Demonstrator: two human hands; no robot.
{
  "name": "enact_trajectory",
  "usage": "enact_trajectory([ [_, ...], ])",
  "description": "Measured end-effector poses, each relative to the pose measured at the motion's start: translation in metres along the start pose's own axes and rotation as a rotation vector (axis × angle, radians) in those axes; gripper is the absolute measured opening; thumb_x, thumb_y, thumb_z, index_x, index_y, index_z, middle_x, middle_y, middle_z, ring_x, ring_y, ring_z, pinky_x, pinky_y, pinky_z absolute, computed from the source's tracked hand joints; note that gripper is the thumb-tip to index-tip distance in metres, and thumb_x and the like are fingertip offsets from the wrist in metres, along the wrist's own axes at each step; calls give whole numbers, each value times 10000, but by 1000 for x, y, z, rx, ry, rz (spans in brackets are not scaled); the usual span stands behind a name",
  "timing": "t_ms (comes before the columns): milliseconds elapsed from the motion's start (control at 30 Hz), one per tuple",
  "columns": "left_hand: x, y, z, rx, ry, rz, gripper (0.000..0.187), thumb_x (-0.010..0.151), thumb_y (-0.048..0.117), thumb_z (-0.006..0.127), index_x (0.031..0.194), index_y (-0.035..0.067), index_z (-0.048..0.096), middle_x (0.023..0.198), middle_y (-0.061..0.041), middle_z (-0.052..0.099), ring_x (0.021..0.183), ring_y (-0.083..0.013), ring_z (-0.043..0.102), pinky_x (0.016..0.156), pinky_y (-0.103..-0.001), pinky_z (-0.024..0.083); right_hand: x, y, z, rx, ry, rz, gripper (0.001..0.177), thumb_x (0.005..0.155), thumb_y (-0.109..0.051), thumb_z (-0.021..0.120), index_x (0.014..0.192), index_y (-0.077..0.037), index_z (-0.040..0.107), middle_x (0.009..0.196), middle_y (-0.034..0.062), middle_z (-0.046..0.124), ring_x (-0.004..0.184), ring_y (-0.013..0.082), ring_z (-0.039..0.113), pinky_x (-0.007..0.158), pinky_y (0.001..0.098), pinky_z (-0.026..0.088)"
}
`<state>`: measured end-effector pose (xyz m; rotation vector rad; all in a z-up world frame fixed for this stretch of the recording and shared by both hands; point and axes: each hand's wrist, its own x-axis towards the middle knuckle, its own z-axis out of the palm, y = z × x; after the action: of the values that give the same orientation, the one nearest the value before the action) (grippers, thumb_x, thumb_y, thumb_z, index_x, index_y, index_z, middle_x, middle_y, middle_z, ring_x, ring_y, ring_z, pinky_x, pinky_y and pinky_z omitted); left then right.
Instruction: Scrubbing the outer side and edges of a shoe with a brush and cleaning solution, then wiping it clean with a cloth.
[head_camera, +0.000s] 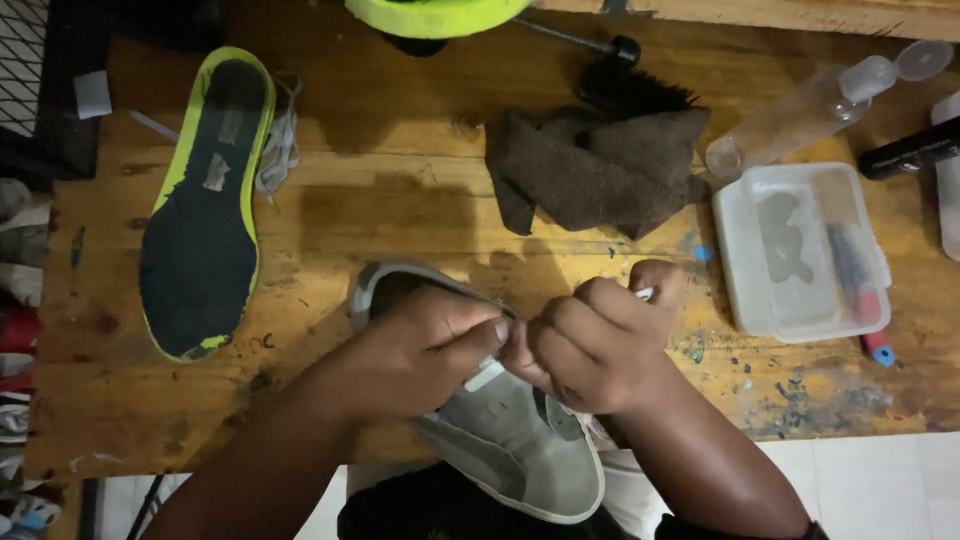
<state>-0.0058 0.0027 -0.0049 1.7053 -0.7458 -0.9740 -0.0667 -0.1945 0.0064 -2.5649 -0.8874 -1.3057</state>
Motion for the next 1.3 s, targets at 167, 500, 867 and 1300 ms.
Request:
enact_trajectory([
  [167,3,-8,3,-9,22,-8,399,1060,304,513,702,151,425,673,74,401,648,-81,408,594,-322,345,-28,12,-7,-142,-104,145,372,922,-145,590,619,-201,383,577,6,401,552,250,335,729,462,227],
  [500,3,-5,2,-143,76,154,483,1019,132,495,541,92,442,464,-24,404,480,-113,386,471,-303,344,-31,19,-1,-88,34,95,364,900,-148,629,598,-158,426,577,6,407,532,242,331,725,450,236],
  [867,7,-3,-2,-133,60,199,508,1045,157,485,544,108,415,465,-24,375,435,-133,378,465,-272,339,-35,20,4,3,100,62,326,837,-132,646,549,-175,498,555,1,458,525,219,352,750,459,271],
  [1300,0,-4,2,-22,55,30,403,1043,259,528,674,145,415,636,73,366,609,-90,374,565,-328,350,-6,1,2,44,11,-12,322,923,-209,615,636,-203,468,653,-63,523,520,163,394,686,389,212],
])
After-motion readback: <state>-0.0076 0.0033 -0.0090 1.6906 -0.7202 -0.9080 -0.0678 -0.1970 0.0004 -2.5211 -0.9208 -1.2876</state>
